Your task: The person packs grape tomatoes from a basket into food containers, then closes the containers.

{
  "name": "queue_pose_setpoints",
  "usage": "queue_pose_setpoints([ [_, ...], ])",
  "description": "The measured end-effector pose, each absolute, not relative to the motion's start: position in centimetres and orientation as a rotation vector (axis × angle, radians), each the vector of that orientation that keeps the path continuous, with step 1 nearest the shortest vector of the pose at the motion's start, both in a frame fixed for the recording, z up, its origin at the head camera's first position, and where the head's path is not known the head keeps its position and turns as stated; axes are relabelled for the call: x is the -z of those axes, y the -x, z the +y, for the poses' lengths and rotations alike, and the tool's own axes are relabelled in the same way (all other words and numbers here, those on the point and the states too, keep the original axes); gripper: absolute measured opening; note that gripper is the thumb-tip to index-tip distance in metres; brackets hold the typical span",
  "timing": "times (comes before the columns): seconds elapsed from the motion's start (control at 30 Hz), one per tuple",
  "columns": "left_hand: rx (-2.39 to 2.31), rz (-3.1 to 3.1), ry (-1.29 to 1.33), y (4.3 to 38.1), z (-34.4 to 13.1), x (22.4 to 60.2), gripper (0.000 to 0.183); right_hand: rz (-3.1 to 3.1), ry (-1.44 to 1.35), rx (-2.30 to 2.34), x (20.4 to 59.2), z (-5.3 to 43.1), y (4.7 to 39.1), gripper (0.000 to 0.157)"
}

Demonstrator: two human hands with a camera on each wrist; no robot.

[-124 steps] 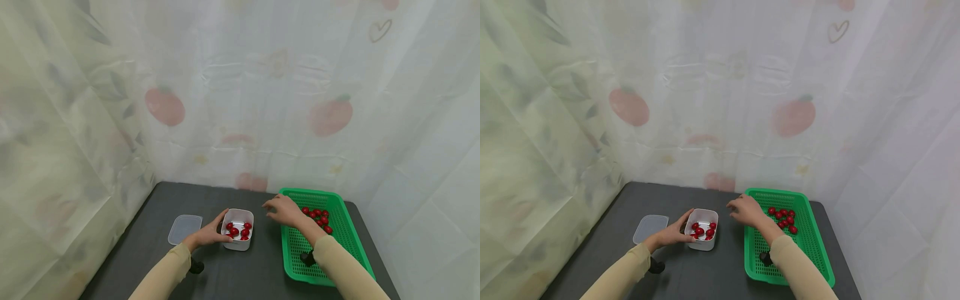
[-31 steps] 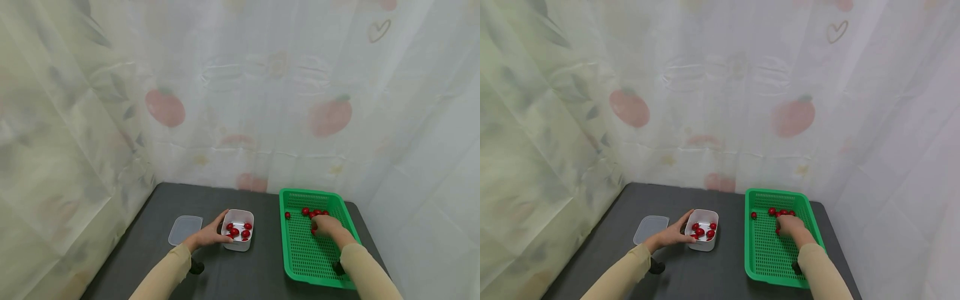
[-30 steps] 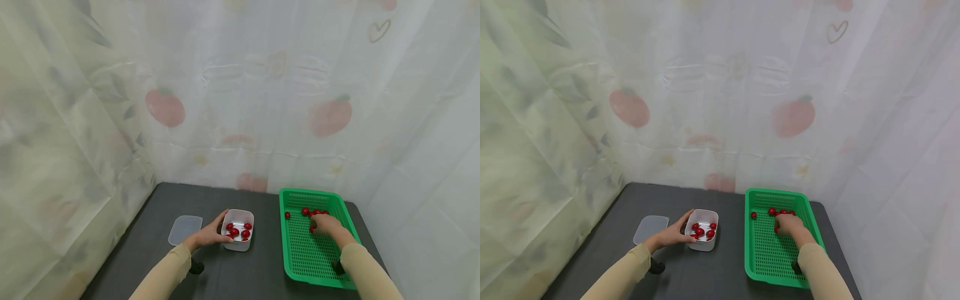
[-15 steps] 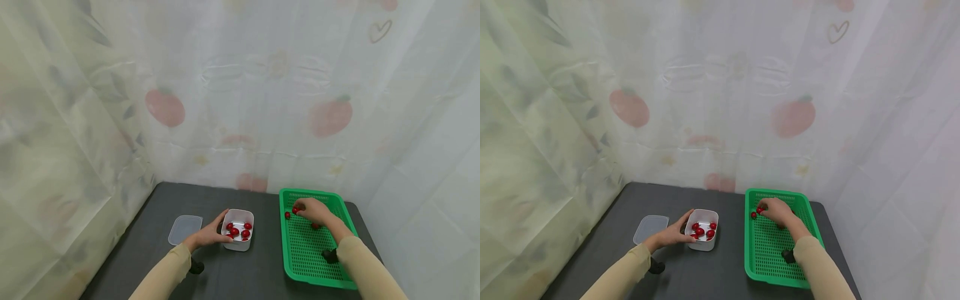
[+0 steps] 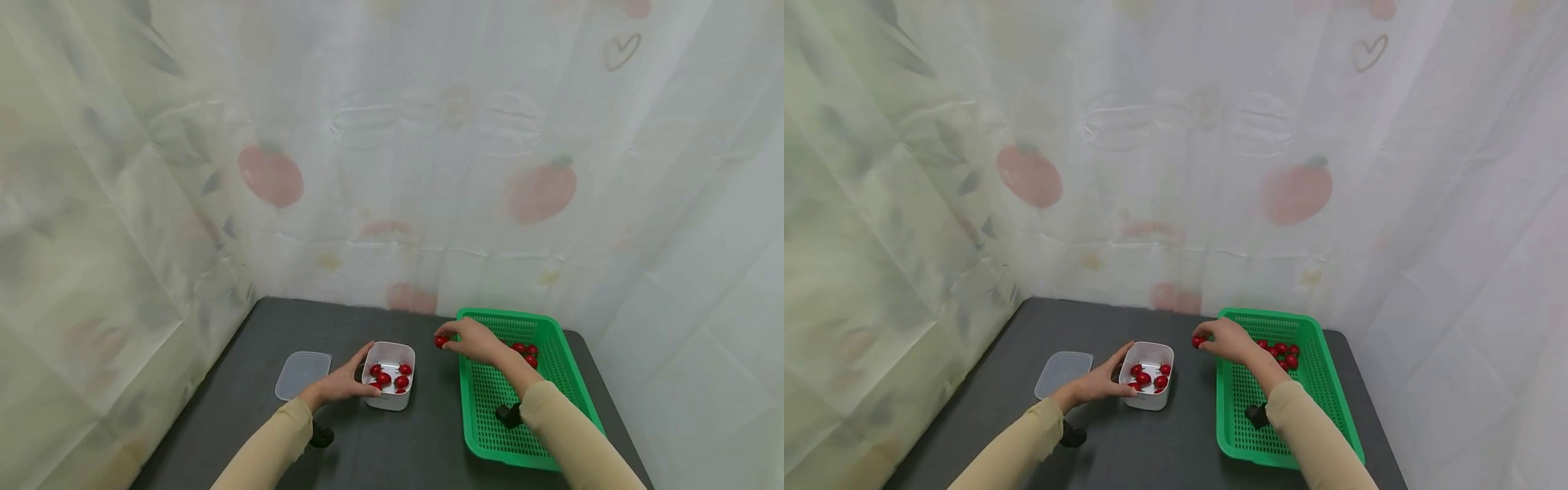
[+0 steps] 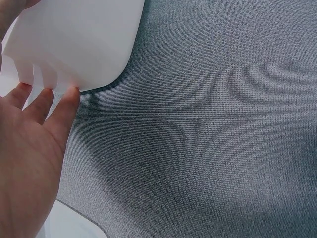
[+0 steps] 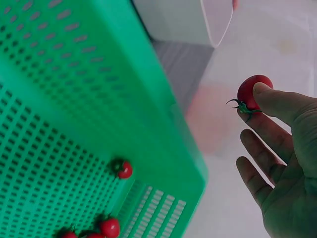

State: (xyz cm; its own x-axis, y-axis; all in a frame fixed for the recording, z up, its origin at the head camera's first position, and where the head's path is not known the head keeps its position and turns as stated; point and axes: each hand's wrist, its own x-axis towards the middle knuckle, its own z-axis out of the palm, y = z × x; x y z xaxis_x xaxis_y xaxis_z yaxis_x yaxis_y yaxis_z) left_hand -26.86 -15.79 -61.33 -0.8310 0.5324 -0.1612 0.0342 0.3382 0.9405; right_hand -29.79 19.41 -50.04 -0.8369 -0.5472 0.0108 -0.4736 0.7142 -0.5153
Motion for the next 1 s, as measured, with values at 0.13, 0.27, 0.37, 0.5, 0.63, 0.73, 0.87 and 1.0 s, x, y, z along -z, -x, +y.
queue_pose_setpoints([
  [0.13,-1.503,2.164,-0.491,26.8,-15.8,61.3,0.11,2.768,0.863,0.749,50.2,17.8,30.0,0.024],
  [0.27,-1.501,2.169,-0.484,26.8,-15.8,61.3,0.11,2.76,0.928,0.71,50.4,16.4,30.2,0.024],
  [0.37,-1.5,2.173,-0.475,26.8,-15.7,61.3,0.11,2.752,0.979,0.688,50.5,15.2,30.4,0.023],
  [0.5,-1.487,2.188,-0.467,26.9,-15.7,61.4,0.112,2.737,1.026,0.651,50.5,13.9,30.4,0.023],
  [0.63,-1.483,2.186,-0.47,27.0,-15.7,61.4,0.111,2.73,1.065,0.622,50.5,12.7,30.3,0.022],
  [0.73,-1.495,2.166,-0.477,26.9,-15.8,61.2,0.109,2.742,1.071,0.582,50.6,12.0,30.2,0.021],
  [0.87,-1.506,2.147,-0.482,26.8,-15.8,61.1,0.107,2.752,1.078,0.511,51.0,11.2,30.1,0.022],
  [1.0,-1.511,2.136,-0.481,26.7,-15.9,60.9,0.106,2.752,1.063,0.454,51.4,10.3,30.0,0.022],
])
